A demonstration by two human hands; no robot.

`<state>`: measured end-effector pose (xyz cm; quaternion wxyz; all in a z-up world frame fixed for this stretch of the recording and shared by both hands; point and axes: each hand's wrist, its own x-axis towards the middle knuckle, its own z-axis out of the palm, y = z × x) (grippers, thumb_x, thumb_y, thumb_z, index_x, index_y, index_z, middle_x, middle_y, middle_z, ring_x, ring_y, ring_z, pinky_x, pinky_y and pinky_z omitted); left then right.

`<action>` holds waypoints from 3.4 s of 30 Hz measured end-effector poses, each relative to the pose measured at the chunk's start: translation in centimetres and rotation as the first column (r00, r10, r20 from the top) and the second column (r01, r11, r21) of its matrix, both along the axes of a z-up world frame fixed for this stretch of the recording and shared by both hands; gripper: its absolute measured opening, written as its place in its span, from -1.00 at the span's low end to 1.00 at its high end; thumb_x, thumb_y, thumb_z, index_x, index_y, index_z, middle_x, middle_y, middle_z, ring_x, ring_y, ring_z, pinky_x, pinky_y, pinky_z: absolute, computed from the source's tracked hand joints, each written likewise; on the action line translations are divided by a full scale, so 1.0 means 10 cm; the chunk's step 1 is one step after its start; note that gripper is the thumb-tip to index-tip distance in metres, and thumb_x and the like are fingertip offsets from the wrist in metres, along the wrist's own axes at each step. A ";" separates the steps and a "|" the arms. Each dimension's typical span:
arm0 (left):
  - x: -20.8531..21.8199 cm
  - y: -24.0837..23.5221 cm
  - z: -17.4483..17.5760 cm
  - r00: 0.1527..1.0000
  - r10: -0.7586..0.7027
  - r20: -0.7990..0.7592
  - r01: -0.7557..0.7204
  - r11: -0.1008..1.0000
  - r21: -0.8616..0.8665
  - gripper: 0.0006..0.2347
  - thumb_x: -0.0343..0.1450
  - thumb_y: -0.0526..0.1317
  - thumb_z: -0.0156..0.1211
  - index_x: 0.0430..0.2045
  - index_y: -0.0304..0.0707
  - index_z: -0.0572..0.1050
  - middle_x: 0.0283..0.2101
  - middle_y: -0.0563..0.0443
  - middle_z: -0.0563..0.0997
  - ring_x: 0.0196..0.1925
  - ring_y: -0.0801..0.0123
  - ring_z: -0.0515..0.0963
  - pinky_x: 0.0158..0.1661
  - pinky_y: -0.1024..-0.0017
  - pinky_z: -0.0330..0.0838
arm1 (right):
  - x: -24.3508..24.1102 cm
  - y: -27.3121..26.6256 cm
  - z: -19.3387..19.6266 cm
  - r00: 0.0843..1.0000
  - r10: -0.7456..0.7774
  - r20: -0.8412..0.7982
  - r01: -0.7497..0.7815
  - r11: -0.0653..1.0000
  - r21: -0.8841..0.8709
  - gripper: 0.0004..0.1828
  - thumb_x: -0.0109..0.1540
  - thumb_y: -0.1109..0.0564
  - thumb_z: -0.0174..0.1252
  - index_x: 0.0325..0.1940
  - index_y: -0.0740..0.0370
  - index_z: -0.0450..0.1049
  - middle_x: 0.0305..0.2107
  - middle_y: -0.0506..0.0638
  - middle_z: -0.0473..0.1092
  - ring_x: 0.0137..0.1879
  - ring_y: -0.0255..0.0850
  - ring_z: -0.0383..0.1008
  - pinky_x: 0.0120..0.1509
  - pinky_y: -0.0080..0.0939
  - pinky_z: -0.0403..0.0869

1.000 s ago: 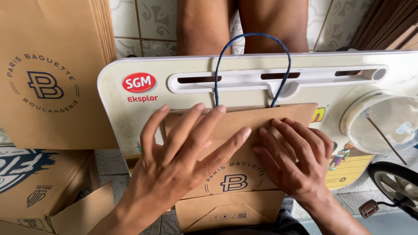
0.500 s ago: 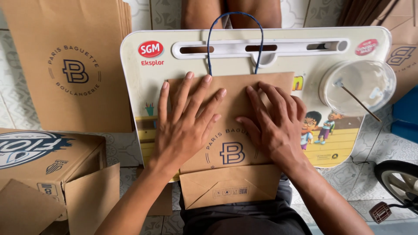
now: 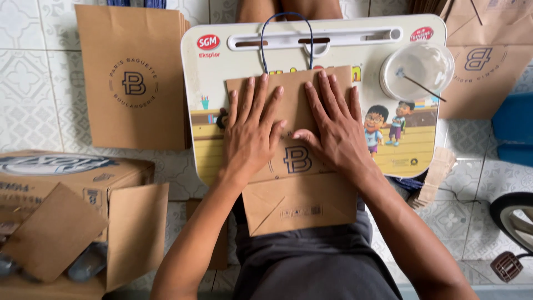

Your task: The person assembles brown paper bags by inserting blue rope handles through slots and securing them with cardboard pieces. The person applies glue to the cardboard pieces using a brush and presses them into place to hold the handles.

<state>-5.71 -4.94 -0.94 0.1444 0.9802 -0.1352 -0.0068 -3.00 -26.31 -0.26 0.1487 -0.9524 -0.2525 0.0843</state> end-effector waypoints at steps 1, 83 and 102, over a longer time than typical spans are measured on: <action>-0.06 -0.02 -0.03 1.000 0.002 0.002 -0.002 1.000 0.007 -0.48 0.61 0.03 -0.09 0.49 -0.08 0.10 0.55 -0.14 0.02 0.60 -0.01 0.01 0.51 -0.05 -0.14 | -0.07 0.04 0.00 1.000 0.002 0.002 -0.002 1.000 0.007 0.02 0.33 -0.56 -0.31 0.65 0.16 -0.06 0.57 0.20 -0.20 0.68 0.11 -0.24 0.64 0.37 -0.16; 0.05 0.04 0.53 0.993 -0.039 0.113 0.062 0.975 -0.212 -0.94 0.38 -0.25 0.30 -0.42 0.05 0.57 -0.50 0.13 0.68 -0.25 0.35 0.70 0.30 -0.20 -0.03 | 0.17 -0.18 0.64 0.949 0.126 0.290 -0.194 0.956 0.219 -0.94 0.13 0.15 0.45 -0.34 0.03 0.69 -0.47 -0.08 0.57 -0.09 -0.18 0.61 0.52 0.32 0.10; 0.11 0.28 0.29 0.980 0.001 0.199 0.044 0.974 -0.223 -0.85 0.38 0.01 0.39 -0.38 0.05 0.64 -0.49 0.20 0.70 -0.29 0.44 0.73 0.30 -0.08 0.08 | 0.27 -0.16 0.49 0.970 0.041 0.241 -0.124 0.932 0.340 -0.87 0.13 0.18 0.49 -0.25 0.09 0.70 -0.48 0.01 0.58 -0.19 -0.08 0.63 0.46 0.27 0.26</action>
